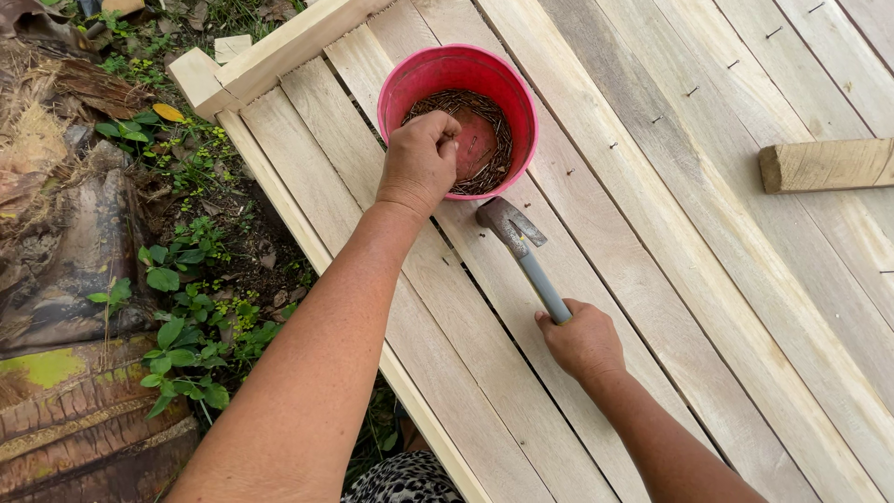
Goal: The person hammers nails into a slatted wooden frame outdoors. They take nails one at a time from a pink bucket, position each nail on a wood slat, and drive it in with a claw hammer, working across the slats.
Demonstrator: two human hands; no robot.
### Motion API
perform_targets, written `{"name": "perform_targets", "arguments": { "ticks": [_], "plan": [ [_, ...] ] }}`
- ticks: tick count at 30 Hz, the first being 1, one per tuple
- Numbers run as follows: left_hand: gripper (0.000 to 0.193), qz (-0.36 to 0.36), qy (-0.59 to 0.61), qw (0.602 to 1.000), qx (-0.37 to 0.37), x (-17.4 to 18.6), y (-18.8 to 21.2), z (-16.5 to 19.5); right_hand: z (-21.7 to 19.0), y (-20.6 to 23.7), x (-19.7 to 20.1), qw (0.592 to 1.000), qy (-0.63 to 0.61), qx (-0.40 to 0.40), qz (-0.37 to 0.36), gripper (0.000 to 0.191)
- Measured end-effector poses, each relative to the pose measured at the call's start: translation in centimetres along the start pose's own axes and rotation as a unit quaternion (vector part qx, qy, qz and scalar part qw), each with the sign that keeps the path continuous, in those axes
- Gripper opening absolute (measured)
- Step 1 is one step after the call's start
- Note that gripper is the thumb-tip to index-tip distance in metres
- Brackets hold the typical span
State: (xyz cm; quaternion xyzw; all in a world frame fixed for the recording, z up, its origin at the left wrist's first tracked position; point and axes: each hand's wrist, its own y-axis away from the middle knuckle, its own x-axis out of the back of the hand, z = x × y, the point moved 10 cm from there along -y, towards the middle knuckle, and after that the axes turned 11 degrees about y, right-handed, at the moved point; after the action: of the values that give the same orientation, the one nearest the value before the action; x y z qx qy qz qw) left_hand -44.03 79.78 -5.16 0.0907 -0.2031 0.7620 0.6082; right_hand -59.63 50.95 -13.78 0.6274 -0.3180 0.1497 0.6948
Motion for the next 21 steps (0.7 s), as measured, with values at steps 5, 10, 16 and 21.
{"name": "perform_targets", "arguments": {
  "ticks": [5, 10, 16, 21],
  "plan": [
    [0.009, 0.055, 0.031, 0.997, -0.039, 1.8, 0.8, 1.0, 0.2, -0.2, 0.0, 0.999, -0.026, 0.021, 0.013, 0.044],
    [0.006, 0.237, 0.181, 0.954, 0.018, 6.6, 4.4, -2.0, 0.6, 1.4, -1.3, 0.998, -0.051, 0.03, 0.013, 0.046],
    [0.004, 0.126, 0.235, 0.931, 0.247, 5.4, 11.6, -9.1, 0.0, 2.6, -2.8, 0.998, -0.025, 0.054, -0.011, 0.043],
    [0.007, -0.02, 0.066, 0.972, 0.223, 2.5, 14.9, -9.1, 0.2, 2.5, -5.0, 0.998, 0.02, 0.044, -0.038, 0.044]
  ]
}}
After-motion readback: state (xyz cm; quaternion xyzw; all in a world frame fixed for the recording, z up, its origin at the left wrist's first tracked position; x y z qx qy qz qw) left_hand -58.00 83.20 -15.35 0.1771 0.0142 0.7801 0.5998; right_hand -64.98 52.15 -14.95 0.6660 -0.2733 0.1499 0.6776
